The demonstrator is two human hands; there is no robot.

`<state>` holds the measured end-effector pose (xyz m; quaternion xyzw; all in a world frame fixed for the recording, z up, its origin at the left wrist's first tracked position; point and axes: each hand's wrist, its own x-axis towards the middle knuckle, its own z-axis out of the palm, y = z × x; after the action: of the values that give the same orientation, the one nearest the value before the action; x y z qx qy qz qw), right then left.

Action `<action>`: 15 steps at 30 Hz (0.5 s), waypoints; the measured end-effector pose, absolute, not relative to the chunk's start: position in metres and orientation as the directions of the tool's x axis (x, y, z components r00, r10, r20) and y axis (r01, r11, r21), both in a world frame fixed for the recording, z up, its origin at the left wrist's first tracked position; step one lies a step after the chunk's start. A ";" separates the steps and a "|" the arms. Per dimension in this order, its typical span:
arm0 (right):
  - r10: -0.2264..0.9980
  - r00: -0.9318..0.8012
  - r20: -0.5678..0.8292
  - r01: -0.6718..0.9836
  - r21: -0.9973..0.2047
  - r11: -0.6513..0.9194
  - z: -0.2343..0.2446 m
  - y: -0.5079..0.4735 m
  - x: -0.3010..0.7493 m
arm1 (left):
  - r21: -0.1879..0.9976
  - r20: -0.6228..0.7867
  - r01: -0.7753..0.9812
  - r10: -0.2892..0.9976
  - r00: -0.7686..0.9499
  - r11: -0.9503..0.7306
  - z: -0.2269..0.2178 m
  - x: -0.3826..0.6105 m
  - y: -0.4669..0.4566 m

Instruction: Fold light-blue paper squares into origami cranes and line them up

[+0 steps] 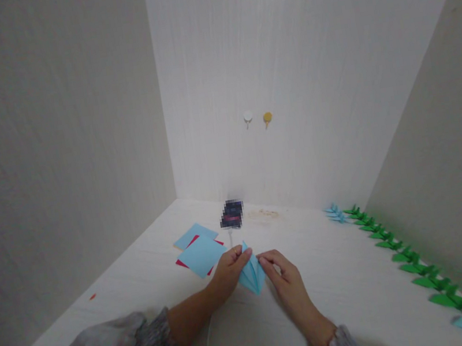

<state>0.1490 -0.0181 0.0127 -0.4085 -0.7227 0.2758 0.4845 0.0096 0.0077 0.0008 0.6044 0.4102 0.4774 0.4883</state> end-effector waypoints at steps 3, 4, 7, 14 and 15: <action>0.913 -0.145 0.380 0.222 -0.887 0.405 0.008 -0.013 0.150 | 0.973 0.199 0.064 0.948 0.249 -0.221 0.003 0.010 0.006; 0.925 -0.142 0.354 0.181 -0.909 0.375 0.007 -0.013 0.149 | 0.968 0.217 0.066 0.942 0.256 -0.241 0.004 0.010 0.005; 0.948 -0.157 0.277 0.081 -0.953 0.292 0.006 -0.012 0.147 | 0.951 0.269 0.079 0.927 0.260 -0.298 0.006 0.010 0.003; 0.967 -0.163 0.197 0.035 -0.978 0.206 0.005 -0.012 0.144 | 0.941 0.266 0.135 0.923 0.279 -0.312 0.002 0.011 0.005; 0.967 -0.166 0.195 0.023 -0.979 0.202 0.005 -0.012 0.144 | 0.942 0.262 0.129 0.920 0.290 -0.309 0.002 0.011 0.006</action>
<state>0.1442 -0.0119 0.0045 -0.4145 -0.5966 0.4767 0.4949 0.0107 0.0055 0.0019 0.6722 0.3904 0.4502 0.4394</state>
